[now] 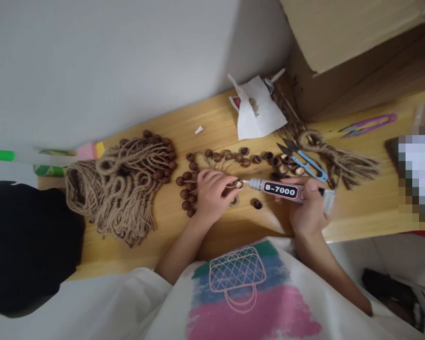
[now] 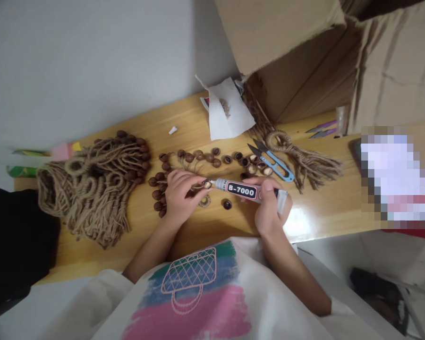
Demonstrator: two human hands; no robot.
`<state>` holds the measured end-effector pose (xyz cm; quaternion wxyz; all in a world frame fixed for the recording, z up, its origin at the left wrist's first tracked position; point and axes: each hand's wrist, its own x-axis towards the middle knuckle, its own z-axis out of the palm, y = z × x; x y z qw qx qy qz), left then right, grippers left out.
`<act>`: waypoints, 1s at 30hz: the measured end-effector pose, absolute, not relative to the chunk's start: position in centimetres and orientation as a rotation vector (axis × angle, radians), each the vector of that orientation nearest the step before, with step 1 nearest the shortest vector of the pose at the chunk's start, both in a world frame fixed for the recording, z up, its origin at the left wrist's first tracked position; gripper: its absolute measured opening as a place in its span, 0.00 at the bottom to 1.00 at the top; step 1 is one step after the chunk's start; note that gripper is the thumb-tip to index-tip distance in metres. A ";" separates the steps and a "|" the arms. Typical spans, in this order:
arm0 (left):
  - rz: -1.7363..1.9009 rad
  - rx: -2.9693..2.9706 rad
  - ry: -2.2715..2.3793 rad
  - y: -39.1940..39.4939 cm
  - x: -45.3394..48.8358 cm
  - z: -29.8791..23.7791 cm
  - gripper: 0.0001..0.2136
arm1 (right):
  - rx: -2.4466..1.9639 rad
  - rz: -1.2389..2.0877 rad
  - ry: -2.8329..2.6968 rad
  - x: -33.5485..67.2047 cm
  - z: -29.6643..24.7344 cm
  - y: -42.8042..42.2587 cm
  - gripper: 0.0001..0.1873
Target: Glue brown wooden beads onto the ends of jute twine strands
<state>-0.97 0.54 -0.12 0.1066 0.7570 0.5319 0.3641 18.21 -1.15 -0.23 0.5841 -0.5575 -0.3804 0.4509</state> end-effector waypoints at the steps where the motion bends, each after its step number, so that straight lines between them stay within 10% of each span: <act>1: 1.070 2.227 1.566 0.5 -1.0 -0.1 0.04 | -1.301 1.049 -0.875 18.2 -0.2 -1.1 0.17; 30: 1.043 2.247 1.578 0.5 -0.9 0.0 0.05 | -1.302 1.033 -0.834 17.9 0.2 -0.8 0.15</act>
